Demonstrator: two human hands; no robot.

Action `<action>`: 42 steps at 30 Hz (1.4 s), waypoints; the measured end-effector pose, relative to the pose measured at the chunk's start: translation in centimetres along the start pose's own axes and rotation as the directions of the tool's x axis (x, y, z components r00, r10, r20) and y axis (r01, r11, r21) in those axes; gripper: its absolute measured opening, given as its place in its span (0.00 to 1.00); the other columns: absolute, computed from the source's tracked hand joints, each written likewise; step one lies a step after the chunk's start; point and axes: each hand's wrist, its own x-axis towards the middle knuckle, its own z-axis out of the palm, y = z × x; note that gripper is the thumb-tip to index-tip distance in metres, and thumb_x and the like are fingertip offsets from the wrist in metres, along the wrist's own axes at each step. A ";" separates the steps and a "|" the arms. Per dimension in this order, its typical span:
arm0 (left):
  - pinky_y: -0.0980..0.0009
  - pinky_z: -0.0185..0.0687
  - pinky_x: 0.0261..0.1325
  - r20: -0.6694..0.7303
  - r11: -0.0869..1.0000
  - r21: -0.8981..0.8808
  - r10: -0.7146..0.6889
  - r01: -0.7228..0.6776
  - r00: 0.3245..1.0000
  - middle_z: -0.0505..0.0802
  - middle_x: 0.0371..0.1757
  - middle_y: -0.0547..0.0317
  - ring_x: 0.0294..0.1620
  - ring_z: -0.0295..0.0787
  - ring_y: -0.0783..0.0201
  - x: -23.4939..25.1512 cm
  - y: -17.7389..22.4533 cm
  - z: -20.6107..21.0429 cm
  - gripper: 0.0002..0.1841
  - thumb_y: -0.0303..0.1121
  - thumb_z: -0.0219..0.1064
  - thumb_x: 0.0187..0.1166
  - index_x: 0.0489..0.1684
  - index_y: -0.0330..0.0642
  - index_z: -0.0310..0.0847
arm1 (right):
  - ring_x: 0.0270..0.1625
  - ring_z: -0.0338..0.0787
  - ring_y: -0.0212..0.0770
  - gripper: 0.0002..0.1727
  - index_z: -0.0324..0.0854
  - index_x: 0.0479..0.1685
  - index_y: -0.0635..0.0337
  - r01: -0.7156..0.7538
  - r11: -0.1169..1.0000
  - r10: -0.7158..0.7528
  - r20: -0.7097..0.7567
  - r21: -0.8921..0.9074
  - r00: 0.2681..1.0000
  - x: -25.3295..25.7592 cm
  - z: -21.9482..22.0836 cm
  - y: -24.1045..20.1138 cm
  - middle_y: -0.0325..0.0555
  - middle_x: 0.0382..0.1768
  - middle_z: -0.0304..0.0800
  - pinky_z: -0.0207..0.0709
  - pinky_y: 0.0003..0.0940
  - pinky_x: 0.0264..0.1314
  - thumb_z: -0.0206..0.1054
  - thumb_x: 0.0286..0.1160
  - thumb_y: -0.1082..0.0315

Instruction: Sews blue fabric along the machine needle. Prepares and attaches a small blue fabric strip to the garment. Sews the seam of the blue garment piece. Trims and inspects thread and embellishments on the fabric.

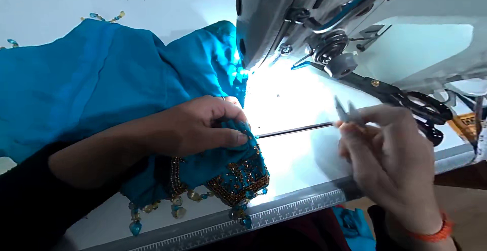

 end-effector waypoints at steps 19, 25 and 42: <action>0.90 0.79 0.38 -0.017 0.995 -0.093 0.022 -0.023 1.000 0.86 0.40 0.72 0.42 0.84 0.83 0.1 -0.3 0.1 0.06 0.31 0.64 0.78 0.38 0.49 0.89 | 0.18 0.70 0.31 0.29 0.84 0.33 0.53 0.167 0.983 -0.167 -0.004 -0.075 0.986 1.3 5.2 -4.9 0.34 0.17 0.70 0.54 0.27 0.18 0.45 0.93 0.46; 0.91 0.78 0.39 -0.013 0.999 -0.037 0.026 -0.026 1.000 0.85 0.40 0.73 0.43 0.83 0.83 0.1 -0.4 0.0 0.06 0.33 0.64 0.78 0.38 0.49 0.88 | 0.19 0.70 0.34 0.28 0.85 0.33 0.53 0.190 0.962 -0.199 -0.028 -0.194 0.980 1.3 5.3 -5.1 0.35 0.18 0.70 0.53 0.29 0.19 0.46 0.92 0.46; 0.90 0.78 0.36 -0.009 0.999 0.020 0.025 -0.025 1.000 0.86 0.40 0.73 0.41 0.84 0.84 0.1 -0.5 -0.1 0.07 0.35 0.63 0.80 0.40 0.51 0.88 | 0.17 0.70 0.33 0.27 0.83 0.31 0.52 0.174 0.970 -0.179 -0.019 -0.169 0.984 1.4 5.5 -5.5 0.33 0.16 0.69 0.53 0.28 0.17 0.46 0.92 0.47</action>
